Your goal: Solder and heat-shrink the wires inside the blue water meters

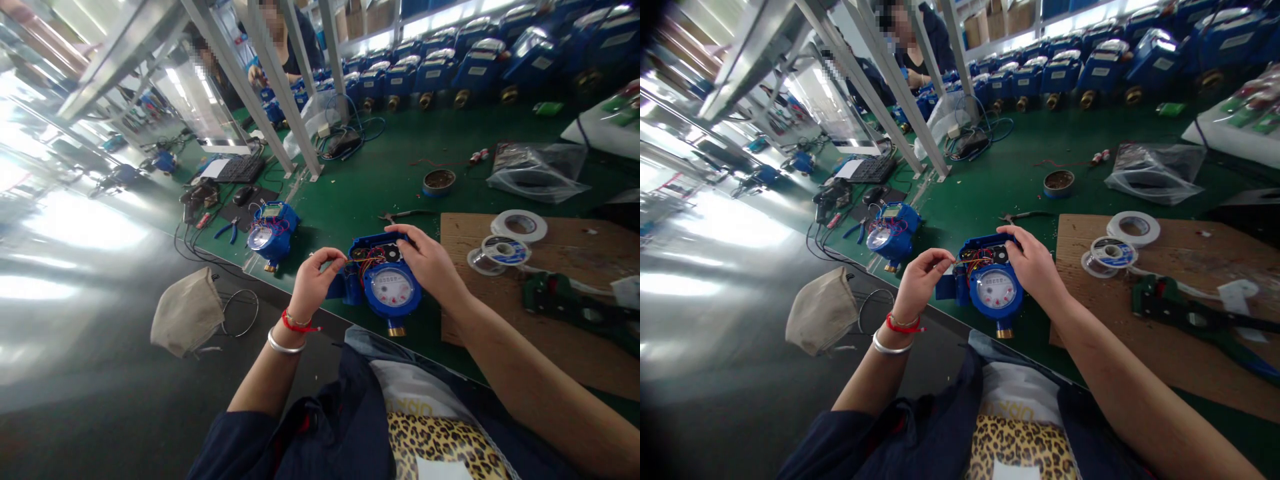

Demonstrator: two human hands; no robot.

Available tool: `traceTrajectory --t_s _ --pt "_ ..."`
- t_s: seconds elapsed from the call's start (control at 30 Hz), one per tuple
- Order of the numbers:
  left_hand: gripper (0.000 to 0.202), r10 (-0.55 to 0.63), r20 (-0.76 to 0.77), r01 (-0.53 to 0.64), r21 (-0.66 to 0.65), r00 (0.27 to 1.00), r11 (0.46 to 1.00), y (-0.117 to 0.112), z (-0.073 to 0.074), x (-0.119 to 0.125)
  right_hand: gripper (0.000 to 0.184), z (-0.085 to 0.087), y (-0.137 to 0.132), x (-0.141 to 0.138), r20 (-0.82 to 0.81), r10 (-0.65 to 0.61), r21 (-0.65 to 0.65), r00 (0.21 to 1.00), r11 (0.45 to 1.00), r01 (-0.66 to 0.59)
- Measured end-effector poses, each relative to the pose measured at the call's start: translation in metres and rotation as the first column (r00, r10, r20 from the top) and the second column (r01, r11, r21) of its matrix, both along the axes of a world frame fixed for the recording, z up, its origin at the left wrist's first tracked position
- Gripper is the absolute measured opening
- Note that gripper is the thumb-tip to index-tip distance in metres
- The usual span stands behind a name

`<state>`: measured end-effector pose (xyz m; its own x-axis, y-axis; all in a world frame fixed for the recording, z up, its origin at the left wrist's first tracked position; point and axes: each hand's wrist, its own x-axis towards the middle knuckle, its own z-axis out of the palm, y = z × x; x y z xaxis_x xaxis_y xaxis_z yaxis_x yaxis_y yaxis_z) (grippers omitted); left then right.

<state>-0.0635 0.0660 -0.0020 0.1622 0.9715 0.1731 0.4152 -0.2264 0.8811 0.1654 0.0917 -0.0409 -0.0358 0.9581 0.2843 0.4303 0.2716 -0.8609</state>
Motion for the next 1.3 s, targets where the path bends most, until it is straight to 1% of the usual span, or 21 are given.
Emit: traceTrajectory --t_s 0.23,0.33,0.4,0.47,0.57,0.63,0.7,0.77,0.83,0.9,1.0,1.2,1.3 --pt "0.016 -0.074 0.020 0.074 -0.007 0.997 0.997 -0.008 0.012 -0.006 0.034 0.001 0.000 0.000 -0.002 -0.008 -0.026 1.000 1.000 0.008" --pt "0.015 -0.109 -0.005 0.109 0.045 0.994 0.993 -0.008 0.017 -0.005 0.034 0.000 0.000 0.000 0.005 -0.015 -0.025 1.000 1.000 0.015" --pt "0.013 -0.145 -0.046 0.149 0.108 0.988 0.983 -0.009 0.021 -0.004 0.034 -0.001 0.000 0.000 0.005 -0.015 -0.021 1.000 1.000 0.016" --pt "0.011 -0.193 -0.125 0.214 0.190 0.973 0.958 -0.009 0.027 -0.001 0.034 -0.002 0.001 0.000 0.001 -0.014 -0.015 1.000 1.000 0.014" --pt "0.009 -0.254 -0.272 0.329 0.280 0.928 0.902 -0.009 0.035 0.005 0.034 -0.003 0.002 -0.001 -0.009 -0.007 -0.003 1.000 1.000 0.007" --pt "0.010 -0.316 -0.342 0.414 0.267 0.885 0.871 -0.010 0.039 0.010 0.034 -0.002 0.003 -0.001 -0.021 -0.002 0.007 1.000 1.000 0.002" --pt "0.012 -0.391 -0.393 0.498 0.220 0.832 0.839 -0.010 0.041 0.014 0.034 -0.002 0.002 -0.001 -0.032 0.003 0.023 0.999 1.000 -0.003" --pt "0.016 -0.418 -0.443 0.540 0.192 0.793 0.820 -0.011 0.042 0.018 0.033 -0.001 0.002 -0.001 -0.040 0.008 0.041 0.999 0.999 -0.006" --pt "0.019 -0.375 -0.485 0.523 0.214 0.790 0.825 -0.011 0.041 0.020 0.033 0.000 0.002 -0.001 -0.042 0.009 0.046 0.999 0.999 -0.007" --pt "0.020 -0.285 -0.502 0.461 0.268 0.816 0.846 -0.011 0.040 0.022 0.033 0.000 0.002 -0.001 -0.042 0.009 0.037 0.999 0.999 -0.007" --pt "0.018 -0.165 -0.486 0.354 0.327 0.858 0.876 -0.011 0.036 0.026 0.032 0.000 0.002 -0.002 -0.049 0.004 0.021 0.999 1.000 -0.003" --pt "0.015 -0.028 -0.404 0.155 0.286 0.914 0.945 -0.014 0.030 0.037 0.031 -0.001 0.002 -0.002 -0.051 0.001 0.015 0.999 1.000 0.000" --pt "0.015 0.013 -0.387 0.107 0.287 0.922 0.952 -0.015 0.028 0.041 0.030 0.002 0.000 -0.002 -0.057 -0.016 0.025 0.998 1.000 0.018"
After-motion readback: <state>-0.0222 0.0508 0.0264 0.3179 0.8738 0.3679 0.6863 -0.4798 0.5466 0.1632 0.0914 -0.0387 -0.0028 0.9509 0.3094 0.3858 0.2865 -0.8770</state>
